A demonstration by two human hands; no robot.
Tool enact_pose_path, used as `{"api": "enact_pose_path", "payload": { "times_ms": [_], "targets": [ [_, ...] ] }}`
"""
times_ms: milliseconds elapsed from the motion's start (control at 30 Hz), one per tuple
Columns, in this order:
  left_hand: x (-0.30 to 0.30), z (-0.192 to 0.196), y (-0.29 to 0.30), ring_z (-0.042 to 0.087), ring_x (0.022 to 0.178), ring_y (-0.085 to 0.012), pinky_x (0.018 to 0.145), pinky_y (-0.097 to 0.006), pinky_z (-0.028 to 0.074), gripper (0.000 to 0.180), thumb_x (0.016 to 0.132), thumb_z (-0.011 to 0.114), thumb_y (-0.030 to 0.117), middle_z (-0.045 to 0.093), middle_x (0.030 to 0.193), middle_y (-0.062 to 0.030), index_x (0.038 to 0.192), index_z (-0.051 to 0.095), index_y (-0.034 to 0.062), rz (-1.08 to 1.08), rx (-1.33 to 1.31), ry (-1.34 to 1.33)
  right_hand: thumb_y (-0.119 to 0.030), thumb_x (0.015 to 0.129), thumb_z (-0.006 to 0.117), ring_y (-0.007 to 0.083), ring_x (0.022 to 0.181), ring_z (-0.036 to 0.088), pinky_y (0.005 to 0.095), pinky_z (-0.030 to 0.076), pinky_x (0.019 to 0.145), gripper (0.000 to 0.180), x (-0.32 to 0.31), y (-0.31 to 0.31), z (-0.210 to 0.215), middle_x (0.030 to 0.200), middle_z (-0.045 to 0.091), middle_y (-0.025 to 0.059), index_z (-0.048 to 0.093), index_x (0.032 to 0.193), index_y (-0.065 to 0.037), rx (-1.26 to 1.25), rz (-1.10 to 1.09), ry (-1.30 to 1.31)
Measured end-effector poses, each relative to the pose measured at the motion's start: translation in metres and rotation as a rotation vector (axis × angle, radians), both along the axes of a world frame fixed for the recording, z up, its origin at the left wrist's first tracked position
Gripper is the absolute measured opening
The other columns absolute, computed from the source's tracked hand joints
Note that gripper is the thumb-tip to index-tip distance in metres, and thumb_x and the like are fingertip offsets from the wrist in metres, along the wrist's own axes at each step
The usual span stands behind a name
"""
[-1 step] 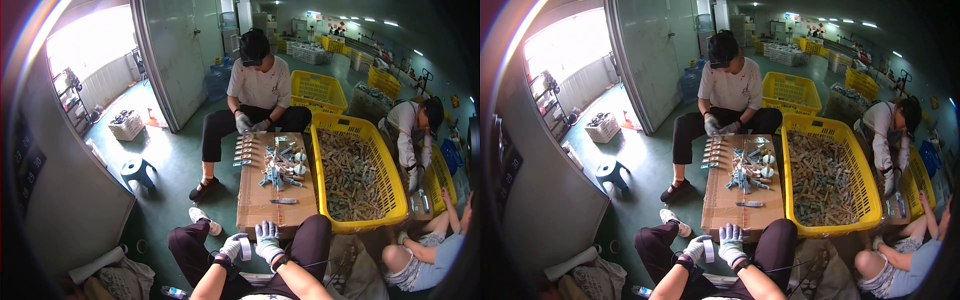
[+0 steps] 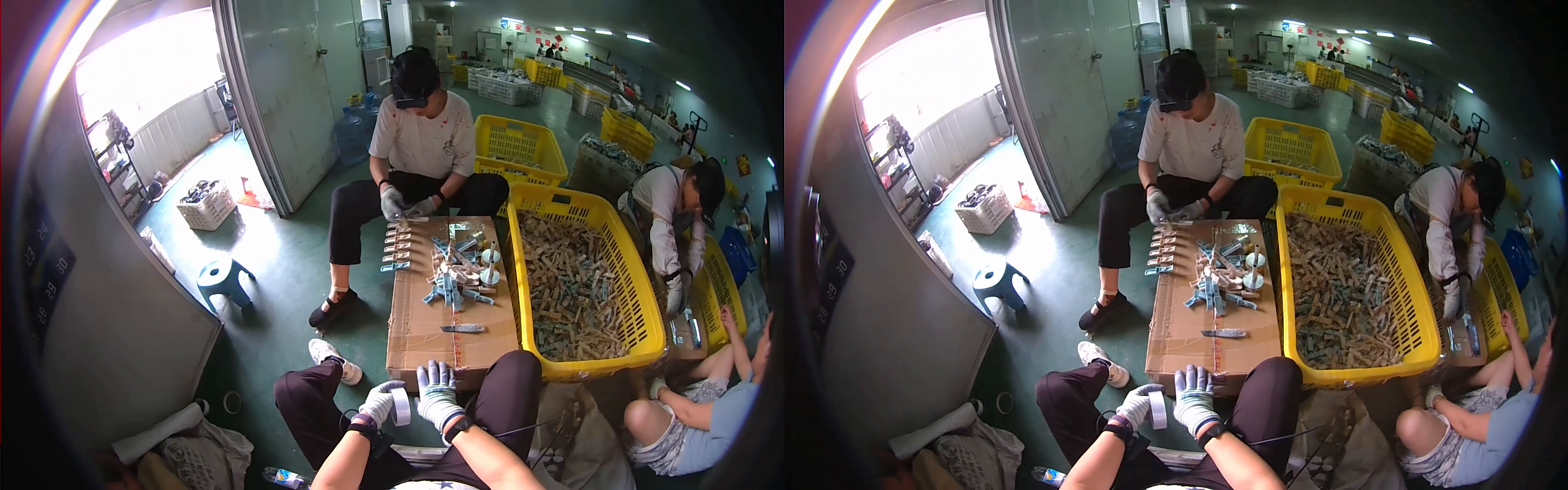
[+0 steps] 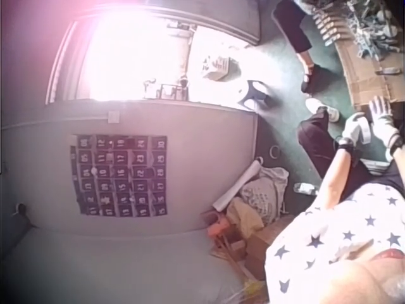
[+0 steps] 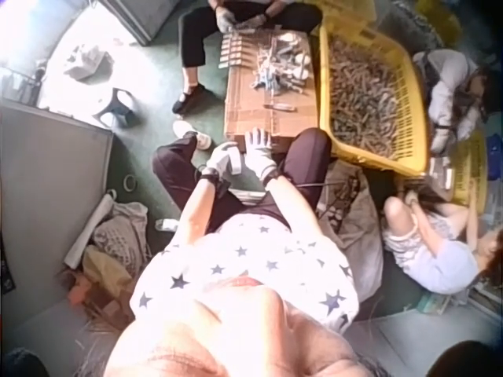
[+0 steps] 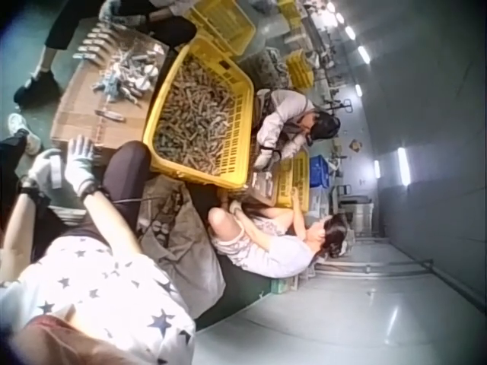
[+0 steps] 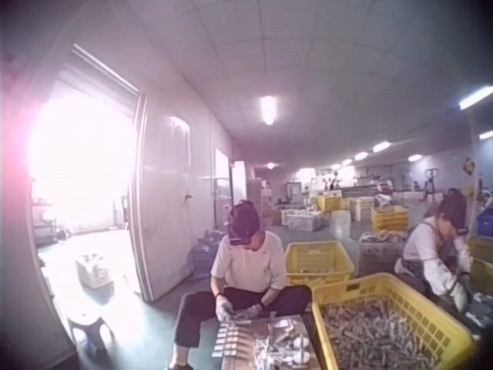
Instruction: Assembling and sorting small plastic clips in a warehouse factory setting.
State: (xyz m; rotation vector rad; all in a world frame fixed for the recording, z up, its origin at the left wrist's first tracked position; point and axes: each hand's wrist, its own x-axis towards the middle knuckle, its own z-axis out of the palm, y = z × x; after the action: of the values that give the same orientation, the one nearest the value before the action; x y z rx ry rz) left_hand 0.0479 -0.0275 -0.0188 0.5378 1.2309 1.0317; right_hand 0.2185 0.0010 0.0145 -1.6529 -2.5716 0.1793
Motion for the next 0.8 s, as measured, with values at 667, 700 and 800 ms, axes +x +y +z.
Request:
{"api": "enact_pose_path", "payload": {
  "times_ms": [667,700,800],
  "targets": [
    [-0.004,-0.004,0.009,0.064,0.075,-0.015,0.067,-0.031,0.054,0.029,0.08,0.066,-0.003,0.067,0.089,-0.0026,0.107,0.067,0.0073,0.013,0.008,0.017,-0.036,0.075,0.067,0.0433,0.138,0.018,0.0576,0.012,0.112,0.081,-0.003,0.007,0.001,0.148,0.024,0.0221,0.031,0.142,-0.007,0.03,0.003,0.011],
    [-0.004,-0.008,0.009,0.064,0.075,-0.015,0.067,-0.031,0.054,0.029,0.08,0.066,-0.003,0.067,0.089,-0.0026,0.107,0.067,0.0073,0.01,0.007,0.016,-0.036,0.075,0.067,0.0433,0.138,0.018,0.0576,0.012,0.112,0.081,-0.003,0.007,0.002,0.148,0.024,0.0221,0.031,0.142,-0.007,0.029,0.0,0.01],
    [-0.001,-0.01,0.012,0.064,0.08,-0.0151,0.072,-0.03,0.053,0.029,0.08,0.065,-0.003,0.067,0.093,-0.0029,0.108,0.067,0.0071,-0.007,0.039,0.015,-0.034,0.074,0.068,0.0443,0.136,0.021,0.0588,0.014,0.111,0.08,0.002,0.008,0.003,0.146,0.027,0.0235,0.034,0.14,-0.006,0.049,0.002,0.059]
  ]
}}
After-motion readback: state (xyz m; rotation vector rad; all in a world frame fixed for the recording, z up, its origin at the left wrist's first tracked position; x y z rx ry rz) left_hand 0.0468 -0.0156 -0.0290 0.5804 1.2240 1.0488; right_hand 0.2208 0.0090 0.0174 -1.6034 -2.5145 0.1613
